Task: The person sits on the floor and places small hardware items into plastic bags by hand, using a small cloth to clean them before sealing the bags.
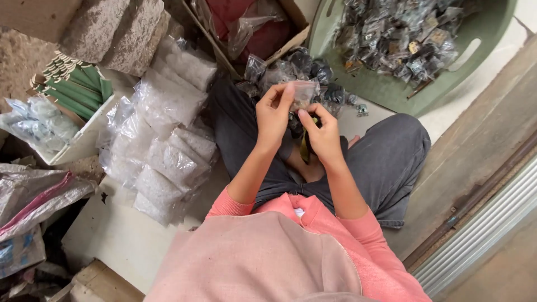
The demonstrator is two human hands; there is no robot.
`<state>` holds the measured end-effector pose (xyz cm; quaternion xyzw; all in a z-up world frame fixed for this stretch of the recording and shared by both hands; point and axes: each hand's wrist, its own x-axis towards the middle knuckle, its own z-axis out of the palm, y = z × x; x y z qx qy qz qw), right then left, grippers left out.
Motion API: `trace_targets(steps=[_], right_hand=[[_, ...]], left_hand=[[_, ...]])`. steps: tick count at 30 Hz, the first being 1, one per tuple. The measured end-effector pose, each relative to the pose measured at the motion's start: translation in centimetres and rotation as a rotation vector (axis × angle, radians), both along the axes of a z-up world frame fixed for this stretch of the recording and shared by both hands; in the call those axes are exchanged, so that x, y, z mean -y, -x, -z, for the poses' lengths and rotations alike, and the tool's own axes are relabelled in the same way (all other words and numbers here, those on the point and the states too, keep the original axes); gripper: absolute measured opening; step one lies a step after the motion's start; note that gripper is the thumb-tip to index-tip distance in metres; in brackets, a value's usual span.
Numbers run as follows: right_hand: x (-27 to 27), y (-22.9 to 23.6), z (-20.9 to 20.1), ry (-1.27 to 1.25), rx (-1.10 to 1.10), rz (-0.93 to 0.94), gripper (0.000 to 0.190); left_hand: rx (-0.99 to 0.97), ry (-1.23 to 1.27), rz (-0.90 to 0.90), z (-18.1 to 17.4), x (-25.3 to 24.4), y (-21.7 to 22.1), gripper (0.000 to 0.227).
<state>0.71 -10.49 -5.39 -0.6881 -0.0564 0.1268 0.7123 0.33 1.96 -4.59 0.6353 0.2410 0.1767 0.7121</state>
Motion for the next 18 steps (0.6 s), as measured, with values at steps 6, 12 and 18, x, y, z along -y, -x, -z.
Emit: trace_targets(steps=[6,12,18], right_hand=[[-4.1,-3.0,7.3,0.313,-0.103,-0.111,0.022],[-7.2,-4.4,7.0,0.514,0.013,-0.109,0.021],[-4.8,-4.3,7.2,0.449,-0.1,-0.221,0.03]], left_hand=[[-0.371,-0.187,0.037,8.2,-3.7,0.7,0.053],[-0.194,-0.526,-0.004,7.6,-5.3,-0.7,0.049],[-0.231,-0.587,-0.075,10.5,-6.2,-0.4,0.067]])
